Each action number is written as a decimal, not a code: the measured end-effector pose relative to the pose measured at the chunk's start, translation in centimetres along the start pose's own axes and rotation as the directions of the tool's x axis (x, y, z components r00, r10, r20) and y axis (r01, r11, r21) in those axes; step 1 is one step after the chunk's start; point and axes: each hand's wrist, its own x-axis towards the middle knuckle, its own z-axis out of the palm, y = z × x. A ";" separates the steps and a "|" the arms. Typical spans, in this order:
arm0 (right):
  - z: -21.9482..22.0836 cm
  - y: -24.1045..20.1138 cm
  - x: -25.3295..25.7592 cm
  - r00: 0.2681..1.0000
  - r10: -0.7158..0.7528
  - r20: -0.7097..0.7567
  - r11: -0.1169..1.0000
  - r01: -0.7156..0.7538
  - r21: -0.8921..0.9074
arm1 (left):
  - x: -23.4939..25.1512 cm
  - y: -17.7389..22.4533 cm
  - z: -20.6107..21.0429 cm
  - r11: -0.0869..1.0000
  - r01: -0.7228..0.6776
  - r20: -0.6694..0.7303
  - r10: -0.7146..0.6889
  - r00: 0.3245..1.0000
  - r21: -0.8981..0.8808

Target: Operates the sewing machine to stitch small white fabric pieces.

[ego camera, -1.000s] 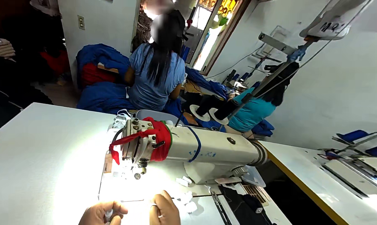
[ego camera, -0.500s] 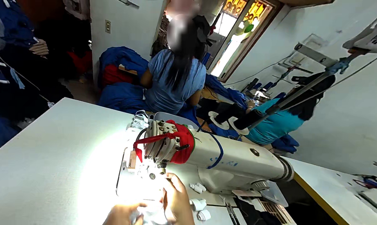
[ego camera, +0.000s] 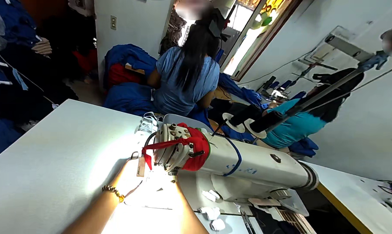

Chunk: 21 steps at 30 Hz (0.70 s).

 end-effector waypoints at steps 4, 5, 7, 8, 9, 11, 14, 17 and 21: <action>-0.5 -5.7 -0.8 0.965 0.249 0.078 0.965 -0.240 -0.108 | 0.7 -0.1 0.7 0.997 0.059 -0.007 -0.059 0.998 0.049; -0.7 -2.5 -0.1 0.982 0.130 0.135 0.976 -0.103 -0.191 | 0.8 -0.1 0.8 0.996 0.069 -0.012 -0.069 0.998 0.063; -1.1 2.6 1.0 0.974 -0.019 0.225 0.937 0.096 -0.336 | 0.8 0.0 0.6 0.996 0.057 0.011 -0.058 0.998 0.069; -1.3 1.4 0.6 0.973 0.004 0.231 0.933 0.079 -0.350 | 0.9 0.0 0.5 0.998 0.039 0.020 -0.040 0.999 0.050; -1.4 -1.6 -0.2 0.977 0.034 0.211 0.953 0.032 -0.302 | 0.9 0.0 0.3 0.999 0.029 0.033 -0.030 0.999 0.021; -0.9 -7.0 -1.7 0.990 0.074 0.121 0.983 -0.051 -0.176 | 1.2 0.0 0.0 0.999 0.044 0.043 -0.043 0.998 -0.031; -0.3 -14.3 -2.3 0.899 0.436 0.042 0.900 -0.435 -0.028 | 1.5 -0.3 0.1 0.991 0.117 0.057 -0.113 0.992 -0.072; -0.2 -13.7 -2.4 0.909 0.414 0.049 0.907 -0.417 0.063 | 1.7 -0.5 0.1 0.995 0.074 0.081 -0.079 0.994 0.063; -1.7 -14.9 -4.2 0.974 0.136 0.182 0.985 -0.152 0.080 | 1.7 0.0 0.0 0.862 0.194 0.041 -0.198 0.979 -0.469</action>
